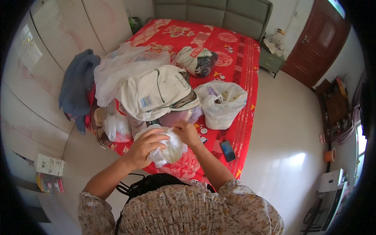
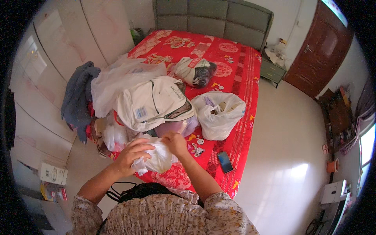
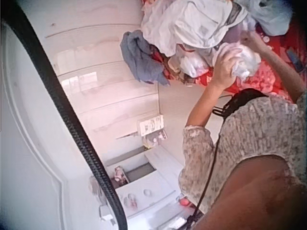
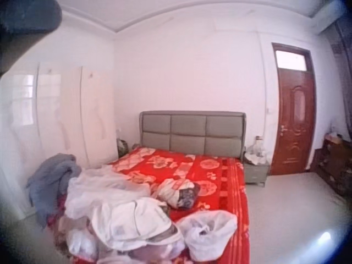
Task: The person ties a bag containing a yellow object, places it into a wardrobe shelf, and then retrieves a second bag containing shoes and clips it shut before placing it into the same wardrobe.
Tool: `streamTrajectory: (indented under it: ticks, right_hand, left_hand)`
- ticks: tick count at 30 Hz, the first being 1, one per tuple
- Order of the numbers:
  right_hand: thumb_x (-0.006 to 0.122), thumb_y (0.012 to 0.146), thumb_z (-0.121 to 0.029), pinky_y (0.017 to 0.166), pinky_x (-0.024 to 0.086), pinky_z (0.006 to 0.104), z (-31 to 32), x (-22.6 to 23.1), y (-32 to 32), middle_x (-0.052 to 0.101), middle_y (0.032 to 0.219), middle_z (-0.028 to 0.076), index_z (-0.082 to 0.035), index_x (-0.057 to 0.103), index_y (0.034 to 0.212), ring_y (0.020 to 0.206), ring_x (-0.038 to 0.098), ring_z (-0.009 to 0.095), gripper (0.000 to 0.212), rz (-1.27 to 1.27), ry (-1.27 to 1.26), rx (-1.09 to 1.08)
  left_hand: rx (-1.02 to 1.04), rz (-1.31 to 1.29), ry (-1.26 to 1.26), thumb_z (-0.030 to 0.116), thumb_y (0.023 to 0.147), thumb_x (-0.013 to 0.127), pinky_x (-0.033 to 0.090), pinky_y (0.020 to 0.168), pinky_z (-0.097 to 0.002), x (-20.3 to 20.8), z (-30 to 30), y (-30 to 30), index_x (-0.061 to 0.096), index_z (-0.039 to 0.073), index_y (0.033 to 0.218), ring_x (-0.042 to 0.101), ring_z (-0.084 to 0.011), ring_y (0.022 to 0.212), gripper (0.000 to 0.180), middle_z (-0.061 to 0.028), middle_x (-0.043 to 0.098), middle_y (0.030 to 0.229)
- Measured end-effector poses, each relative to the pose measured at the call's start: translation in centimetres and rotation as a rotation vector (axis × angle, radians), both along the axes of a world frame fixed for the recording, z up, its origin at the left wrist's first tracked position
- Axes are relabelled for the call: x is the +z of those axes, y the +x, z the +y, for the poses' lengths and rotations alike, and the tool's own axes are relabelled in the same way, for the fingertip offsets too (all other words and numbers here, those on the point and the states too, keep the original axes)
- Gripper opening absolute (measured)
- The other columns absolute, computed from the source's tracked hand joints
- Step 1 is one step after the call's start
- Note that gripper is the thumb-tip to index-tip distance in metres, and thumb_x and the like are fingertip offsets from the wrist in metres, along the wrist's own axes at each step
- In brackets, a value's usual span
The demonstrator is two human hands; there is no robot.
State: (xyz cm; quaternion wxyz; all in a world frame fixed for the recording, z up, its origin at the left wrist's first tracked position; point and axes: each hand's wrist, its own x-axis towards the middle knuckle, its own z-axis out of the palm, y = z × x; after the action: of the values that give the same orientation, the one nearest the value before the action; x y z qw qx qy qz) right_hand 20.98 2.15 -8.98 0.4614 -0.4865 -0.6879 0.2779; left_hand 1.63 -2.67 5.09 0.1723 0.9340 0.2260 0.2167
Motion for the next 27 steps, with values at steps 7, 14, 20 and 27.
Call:
streamTrajectory:
  ticks: [7, 14, 20, 27]
  right_hand:
    - [0.061, 0.072, -0.020, 0.061, 0.045, 0.0375, -0.7, -1.8, 0.7, 0.059, 0.074, 0.019, -0.002, 0.062, 0.079, 0.068, 0.060, 0.032, 0.019, -0.039, -0.240, -0.096]
    - [0.054, 0.082, -0.014, 0.045, 0.036, 0.0237, -0.3, 0.8, 0.6, 0.054, 0.058, 0.003, -0.001, 0.057, 0.077, 0.050, 0.048, 0.009, 0.015, 0.567, -0.470, -0.031]
    - [0.054, 0.085, -0.019, 0.037, 0.030, 0.0184, -1.0, 3.6, 0.1, 0.054, 0.060, 0.001, -0.004, 0.056, 0.080, 0.041, 0.042, 0.004, 0.016, 0.667, -0.498, 0.025]
    - [0.051, 0.086, -0.022, 0.039, 0.032, 0.0202, -0.9, 1.7, -0.6, 0.054, 0.061, 0.001, -0.005, 0.057, 0.083, 0.046, 0.045, 0.006, 0.018, 0.713, -0.665, -0.161]
  left_hand:
    - [-0.107, -0.068, -0.171, 0.012, 0.078, 0.054, 0.039, 0.088, -0.0379, 0.4, -0.9, -0.4, 0.058, 0.005, 0.092, 0.050, -0.0271, 0.106, 0.016, -0.0086, 0.055, 0.112]
    - [0.340, -0.154, -0.330, 0.011, 0.083, 0.049, 0.044, 0.078, -0.0330, -0.5, 2.7, -3.0, 0.056, 0.002, 0.095, 0.057, -0.0283, 0.088, 0.017, -0.0145, 0.060, 0.092]
    - [0.306, -0.320, -0.186, 0.016, 0.082, 0.049, 0.040, 0.082, -0.0362, 0.2, 2.8, -1.1, 0.057, 0.000, 0.087, 0.053, -0.0273, 0.091, 0.018, -0.0125, 0.059, 0.088]
    - [0.064, -0.311, -0.159, 0.022, 0.088, 0.031, 0.035, 0.090, -0.0403, -0.4, 3.2, -1.2, 0.057, 0.000, 0.079, 0.049, -0.0282, 0.106, 0.035, -0.0113, 0.062, 0.099]
